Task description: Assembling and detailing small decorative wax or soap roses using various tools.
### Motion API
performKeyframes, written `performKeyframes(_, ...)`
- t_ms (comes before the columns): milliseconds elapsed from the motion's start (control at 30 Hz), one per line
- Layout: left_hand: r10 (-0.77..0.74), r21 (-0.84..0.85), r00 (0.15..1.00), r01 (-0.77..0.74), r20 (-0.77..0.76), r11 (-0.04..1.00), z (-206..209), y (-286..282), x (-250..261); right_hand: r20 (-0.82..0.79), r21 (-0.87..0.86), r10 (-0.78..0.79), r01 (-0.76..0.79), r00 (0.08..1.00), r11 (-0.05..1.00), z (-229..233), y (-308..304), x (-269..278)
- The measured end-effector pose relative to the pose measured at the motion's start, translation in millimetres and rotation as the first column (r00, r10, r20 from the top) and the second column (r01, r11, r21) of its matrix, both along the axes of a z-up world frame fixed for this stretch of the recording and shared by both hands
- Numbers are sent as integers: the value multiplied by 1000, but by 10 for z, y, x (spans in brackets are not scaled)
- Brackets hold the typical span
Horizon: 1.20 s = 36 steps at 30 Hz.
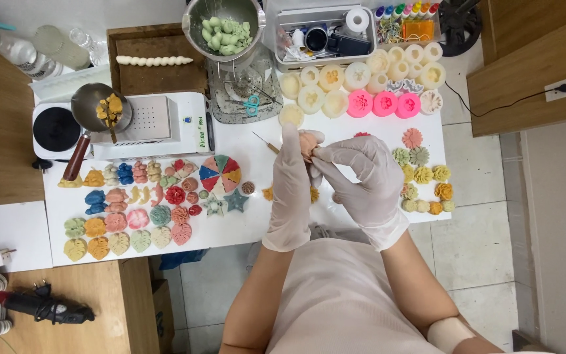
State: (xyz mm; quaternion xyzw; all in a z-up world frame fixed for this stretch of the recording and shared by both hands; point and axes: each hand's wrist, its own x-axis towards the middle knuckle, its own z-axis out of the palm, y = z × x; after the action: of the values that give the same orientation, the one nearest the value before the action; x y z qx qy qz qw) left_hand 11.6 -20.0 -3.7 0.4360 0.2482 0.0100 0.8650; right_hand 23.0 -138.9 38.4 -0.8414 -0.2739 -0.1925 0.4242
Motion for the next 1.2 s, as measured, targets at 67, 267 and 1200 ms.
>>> performKeyframes(67, -21, -34, 999, 19, -37, 999, 35, 65, -18, -5, 19, 13, -13, 1000, 1000, 33, 31, -12)
performKeyframes(267, -50, -306, 990, 89, 134, 948, 48, 390, -141, -408, 531, 60, 183, 911, 827, -557, 112, 201)
performKeyframes(1200, 149, -595, 986, -75, 76, 800, -215, 1106, -445, -600, -586, -67, -381, 797, 715, -2319, 1046, 399)
